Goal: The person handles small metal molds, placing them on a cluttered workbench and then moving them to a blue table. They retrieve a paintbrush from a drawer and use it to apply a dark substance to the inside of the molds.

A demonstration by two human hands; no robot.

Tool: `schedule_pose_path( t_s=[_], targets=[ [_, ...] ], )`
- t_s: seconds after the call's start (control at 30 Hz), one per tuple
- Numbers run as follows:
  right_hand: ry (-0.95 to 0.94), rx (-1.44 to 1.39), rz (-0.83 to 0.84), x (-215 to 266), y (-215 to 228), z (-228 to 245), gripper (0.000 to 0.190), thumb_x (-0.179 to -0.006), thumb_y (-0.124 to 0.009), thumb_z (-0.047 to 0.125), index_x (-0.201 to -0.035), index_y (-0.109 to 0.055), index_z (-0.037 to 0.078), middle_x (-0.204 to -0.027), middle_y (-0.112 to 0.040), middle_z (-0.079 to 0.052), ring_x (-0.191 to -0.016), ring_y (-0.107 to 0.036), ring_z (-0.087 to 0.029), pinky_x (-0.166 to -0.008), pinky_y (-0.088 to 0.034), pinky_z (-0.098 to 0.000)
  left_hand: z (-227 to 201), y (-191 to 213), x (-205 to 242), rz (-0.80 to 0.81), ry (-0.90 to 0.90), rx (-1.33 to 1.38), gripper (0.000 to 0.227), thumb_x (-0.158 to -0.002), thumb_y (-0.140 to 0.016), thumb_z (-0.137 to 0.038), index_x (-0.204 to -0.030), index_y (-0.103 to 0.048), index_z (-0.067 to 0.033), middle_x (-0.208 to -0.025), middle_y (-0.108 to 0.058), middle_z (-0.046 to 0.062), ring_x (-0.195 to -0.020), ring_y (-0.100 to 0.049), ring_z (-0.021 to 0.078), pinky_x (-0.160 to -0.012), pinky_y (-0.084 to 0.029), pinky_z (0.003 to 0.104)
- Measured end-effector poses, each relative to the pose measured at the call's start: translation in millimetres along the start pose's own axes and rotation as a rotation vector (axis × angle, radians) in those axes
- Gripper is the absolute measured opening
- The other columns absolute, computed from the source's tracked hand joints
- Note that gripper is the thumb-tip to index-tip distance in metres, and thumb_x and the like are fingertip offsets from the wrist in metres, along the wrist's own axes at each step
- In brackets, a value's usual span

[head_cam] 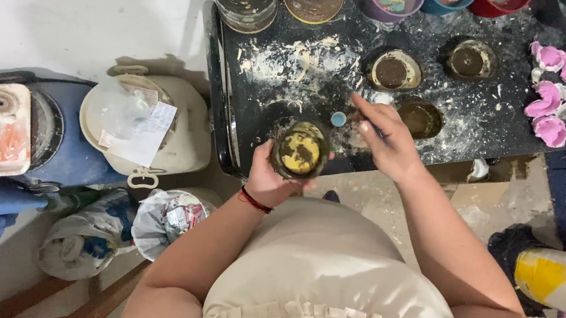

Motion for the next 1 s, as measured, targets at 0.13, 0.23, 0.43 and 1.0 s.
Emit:
schedule_pose_path(
  t_s=[0.13,0.23,0.43,1.0],
  targets=[
    [-0.236,0.116,-0.102,21,-8,-62,0.023,-0.105,-0.065,0.016,-0.123,-0.079,0.016,-0.098,-0.071,-0.019,-0.098,-0.068,-0.041,-0.086,-0.053,-0.05,-15,-24,0,-0.084,-0.188,-0.15,0.06,-0.094,-0.061,-0.05,-0.125,-0.067,-0.0001,-0.083,-0.075,0.031,-0.062,-0.074,0.0396,-0.066,-0.067,0.055],
    [-0.317,0.084,-0.159,28,-14,-87,0.015,-0.106,-0.065,0.016,-0.114,-0.076,0.01,-0.091,-0.072,-0.017,-0.088,-0.07,-0.036,-0.076,-0.055,-0.0434,-22,-10,3,-0.033,-0.295,-0.243,0.058,-0.097,-0.058,-0.045,-0.142,-0.059,-0.0083,-0.114,-0.071,0.034,-0.082,-0.075,0.0495,-0.064,-0.067,0.056],
    [-0.402,0.18,-0.123,22,-17,-75,0.016,-0.107,-0.061,0.019,-0.109,-0.073,0.009,-0.084,-0.072,-0.02,-0.077,-0.069,-0.041,-0.068,-0.052,-0.049,-23,-21,-1,0.001,-0.347,-0.418,0.059,-0.103,-0.055,-0.044,-0.154,-0.046,-0.0158,-0.122,-0.065,0.035,-0.091,-0.074,0.0497,-0.064,-0.069,0.052],
    [0.2,-0.065,0.004,-11,-21,58,0.022,-0.101,-0.065,0.024,-0.097,-0.077,0.006,-0.088,-0.073,-0.015,-0.085,-0.069,-0.038,-0.079,-0.055,-0.0502,-32,-11,-3,-0.149,-0.285,-0.691,0.079,-0.097,-0.061,-0.058,-0.145,-0.036,0.0,-0.089,-0.07,0.033,-0.068,-0.076,0.0399,-0.049,-0.068,0.041]
  ],
)
Point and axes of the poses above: each hand's wrist, its own x-axis away from the middle knuckle, its own y-axis out of the back of the hand, z = x × y, the point moved 10 cm from there along -x, towards the middle knuckle
